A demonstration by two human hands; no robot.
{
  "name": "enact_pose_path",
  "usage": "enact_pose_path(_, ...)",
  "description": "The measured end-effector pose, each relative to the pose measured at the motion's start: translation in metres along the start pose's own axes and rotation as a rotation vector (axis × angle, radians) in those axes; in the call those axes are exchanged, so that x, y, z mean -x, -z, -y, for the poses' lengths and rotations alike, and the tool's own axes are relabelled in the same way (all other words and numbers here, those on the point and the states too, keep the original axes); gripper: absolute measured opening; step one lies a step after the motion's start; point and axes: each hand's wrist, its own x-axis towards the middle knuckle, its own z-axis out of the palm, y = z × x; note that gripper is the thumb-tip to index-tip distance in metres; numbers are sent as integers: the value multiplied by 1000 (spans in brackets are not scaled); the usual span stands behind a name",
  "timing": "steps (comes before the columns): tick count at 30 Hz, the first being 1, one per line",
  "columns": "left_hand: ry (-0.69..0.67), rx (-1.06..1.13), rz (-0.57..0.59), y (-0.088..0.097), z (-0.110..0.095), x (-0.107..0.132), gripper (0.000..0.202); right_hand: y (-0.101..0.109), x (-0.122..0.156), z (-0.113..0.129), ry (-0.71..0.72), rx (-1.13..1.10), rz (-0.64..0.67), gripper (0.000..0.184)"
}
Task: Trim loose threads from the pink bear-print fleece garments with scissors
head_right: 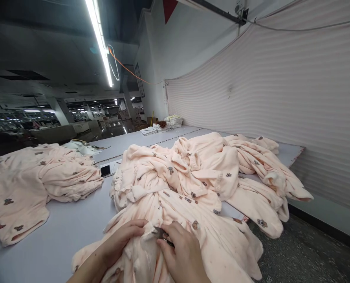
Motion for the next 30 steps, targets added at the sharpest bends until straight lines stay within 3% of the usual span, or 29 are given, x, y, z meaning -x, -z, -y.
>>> enact_pose_path(8, -1, -37, -48, -7, 2, 0, 21, -8, 3, 2, 78, 170, -48, 25)
enact_pose_path(12, 0, -76, -11, -7, 2, 2, 16, -3, 4, 1, 3, 96, -55, 21)
enact_pose_path(14, -86, -237, -47, -7, -2, 6, 12, 3, 9, -5, -98, -22, -136, 19)
enact_pose_path(16, -237, -474, -118, -10, -6, 8, 17, 9, 16, -15, -241, -146, -298, 21)
enact_pose_path(18, -314, -649, -110, -20, -8, 6, 18, 12, 23, -24, -368, -290, -429, 24)
enact_pose_path(21, -277, -903, -35, -44, -3, -9, 16, 11, 28, -32, -437, -529, -414, 29)
enact_pose_path(24, -294, -1137, -27, -63, 3, -25, 21, 11, 30, -36, -435, -607, -354, 30)
enact_pose_path(27, -361, -1054, -23, -62, 1, -29, 5, 12, 32, -44, -450, -508, -375, 29)
enact_pose_path(30, -367, -857, 22, -50, -5, -24, 9, 13, 31, -49, -455, -415, -369, 28)
